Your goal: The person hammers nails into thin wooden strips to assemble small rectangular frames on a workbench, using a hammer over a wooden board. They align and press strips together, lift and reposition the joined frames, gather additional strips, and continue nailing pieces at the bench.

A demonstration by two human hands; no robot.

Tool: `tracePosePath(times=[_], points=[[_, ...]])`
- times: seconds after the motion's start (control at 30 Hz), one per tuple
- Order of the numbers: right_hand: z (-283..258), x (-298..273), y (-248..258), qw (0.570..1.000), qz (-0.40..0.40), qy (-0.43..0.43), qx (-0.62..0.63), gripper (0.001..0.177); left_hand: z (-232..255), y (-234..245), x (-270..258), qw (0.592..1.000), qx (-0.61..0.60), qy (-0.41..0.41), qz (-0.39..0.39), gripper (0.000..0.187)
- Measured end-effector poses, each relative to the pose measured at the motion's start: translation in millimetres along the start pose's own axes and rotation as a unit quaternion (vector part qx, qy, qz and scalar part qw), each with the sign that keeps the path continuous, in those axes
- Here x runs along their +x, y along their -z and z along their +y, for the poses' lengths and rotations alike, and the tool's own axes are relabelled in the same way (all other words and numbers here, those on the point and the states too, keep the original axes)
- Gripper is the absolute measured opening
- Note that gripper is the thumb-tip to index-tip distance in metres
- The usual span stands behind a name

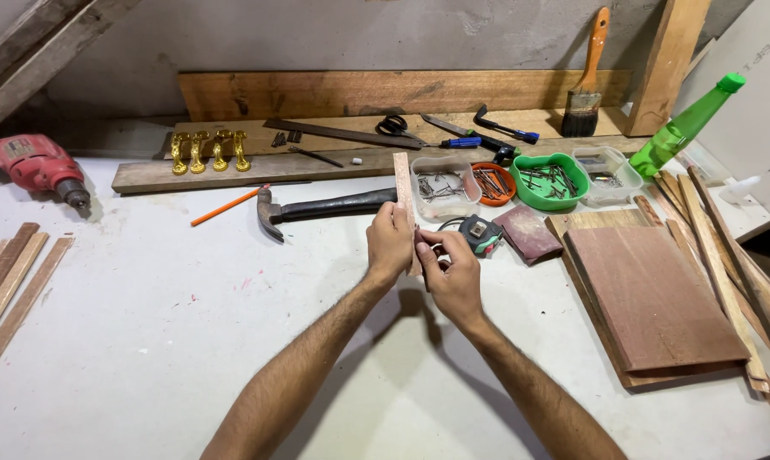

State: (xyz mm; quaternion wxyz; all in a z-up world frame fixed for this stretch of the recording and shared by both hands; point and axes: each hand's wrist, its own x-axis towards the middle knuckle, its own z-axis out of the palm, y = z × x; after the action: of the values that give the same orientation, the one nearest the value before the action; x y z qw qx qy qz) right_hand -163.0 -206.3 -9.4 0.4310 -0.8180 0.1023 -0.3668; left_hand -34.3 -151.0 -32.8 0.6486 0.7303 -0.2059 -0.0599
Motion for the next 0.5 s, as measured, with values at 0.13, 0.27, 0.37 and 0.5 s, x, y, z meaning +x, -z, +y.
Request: tracePosePath(times=[0.13,0.27,0.37,0.5], points=[[-2,-14,3,1.000,-0.027,-0.001,0.006,0.023,-6,0,0,0.999,-0.008,0.032,-0.013,0.039],[21,8,2,0.999,0.031,-0.001,0.008,0.022,-25,-15,-16,0.990,-0.098,0.023,-0.094,0.040],[34,35,6,0.994,0.088,-0.047,0.035,0.022,-21,-18,-32,0.960,-0.204,0.067,-0.178,0.040],[34,57,15,0.991,0.127,-0.044,0.014,0.021,-18,-12,-38,0.886,-0.324,0.186,-0.274,0.036]])
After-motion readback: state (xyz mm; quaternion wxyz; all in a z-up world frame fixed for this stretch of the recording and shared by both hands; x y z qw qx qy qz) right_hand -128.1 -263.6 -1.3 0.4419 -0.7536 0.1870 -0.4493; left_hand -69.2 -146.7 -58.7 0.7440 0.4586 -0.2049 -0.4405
